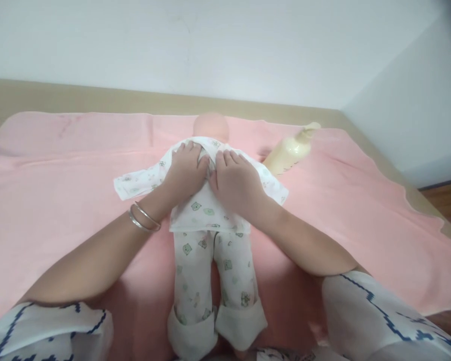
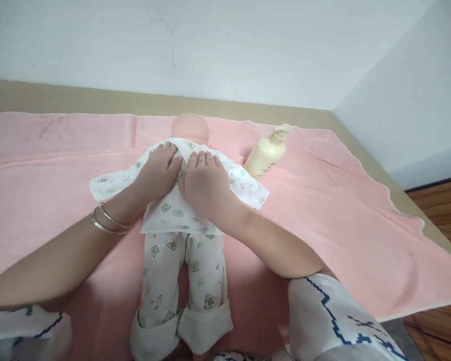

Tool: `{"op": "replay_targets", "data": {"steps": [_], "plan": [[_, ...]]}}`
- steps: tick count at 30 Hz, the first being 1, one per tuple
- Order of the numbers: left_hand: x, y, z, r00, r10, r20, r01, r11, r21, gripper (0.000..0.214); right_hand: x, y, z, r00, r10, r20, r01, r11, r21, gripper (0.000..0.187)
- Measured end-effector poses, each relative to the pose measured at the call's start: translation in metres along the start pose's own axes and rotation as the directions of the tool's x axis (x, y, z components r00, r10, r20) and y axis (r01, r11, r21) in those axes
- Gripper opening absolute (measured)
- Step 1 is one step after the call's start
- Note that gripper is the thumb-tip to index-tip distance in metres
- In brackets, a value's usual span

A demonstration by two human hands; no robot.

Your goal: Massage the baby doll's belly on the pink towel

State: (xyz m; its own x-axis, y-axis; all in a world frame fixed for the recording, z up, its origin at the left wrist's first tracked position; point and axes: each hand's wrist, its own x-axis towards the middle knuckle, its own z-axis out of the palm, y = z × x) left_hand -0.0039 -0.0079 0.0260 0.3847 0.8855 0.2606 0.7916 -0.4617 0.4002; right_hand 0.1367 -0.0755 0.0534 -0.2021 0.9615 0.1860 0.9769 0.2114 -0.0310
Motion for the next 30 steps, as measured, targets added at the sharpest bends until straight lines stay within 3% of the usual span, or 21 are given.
{"op": "replay_targets", "data": {"steps": [3,7,12,20,24,27,30], "plan": [[-0.004,-0.002,0.014,0.996,-0.03,-0.086,0.03,1.0,-0.003,0.041,0.002,0.004,-0.004,1.0,-0.007,0.03,0.005,0.998,0.067,0.053],[-0.005,0.0,0.017,0.995,-0.067,-0.078,0.064,0.997,-0.04,0.049,0.021,0.02,0.001,0.997,-0.01,0.073,-0.007,0.972,0.234,0.044],[-0.003,0.001,0.013,0.993,-0.113,-0.032,0.11,0.992,-0.067,0.055,0.038,0.031,0.018,0.999,0.049,0.023,-0.053,0.965,0.256,0.046],[-0.001,-0.004,0.019,0.995,-0.072,-0.07,0.069,0.997,-0.036,0.054,0.036,0.03,0.029,0.997,0.077,-0.023,-0.068,0.959,0.276,0.054],[-0.004,-0.002,0.009,0.997,0.046,-0.063,-0.042,0.997,0.07,0.046,0.036,0.03,0.026,0.997,0.073,-0.007,-0.069,0.961,0.266,0.053],[-0.014,0.007,-0.006,0.983,0.18,0.027,-0.182,0.961,0.207,0.042,0.035,0.029,0.018,0.997,0.066,0.032,-0.072,0.966,0.25,0.051],[-0.026,0.02,-0.015,0.988,0.145,0.052,-0.154,0.957,0.248,0.04,0.035,0.028,0.012,0.997,0.051,0.058,-0.063,0.97,0.235,0.048]]}}
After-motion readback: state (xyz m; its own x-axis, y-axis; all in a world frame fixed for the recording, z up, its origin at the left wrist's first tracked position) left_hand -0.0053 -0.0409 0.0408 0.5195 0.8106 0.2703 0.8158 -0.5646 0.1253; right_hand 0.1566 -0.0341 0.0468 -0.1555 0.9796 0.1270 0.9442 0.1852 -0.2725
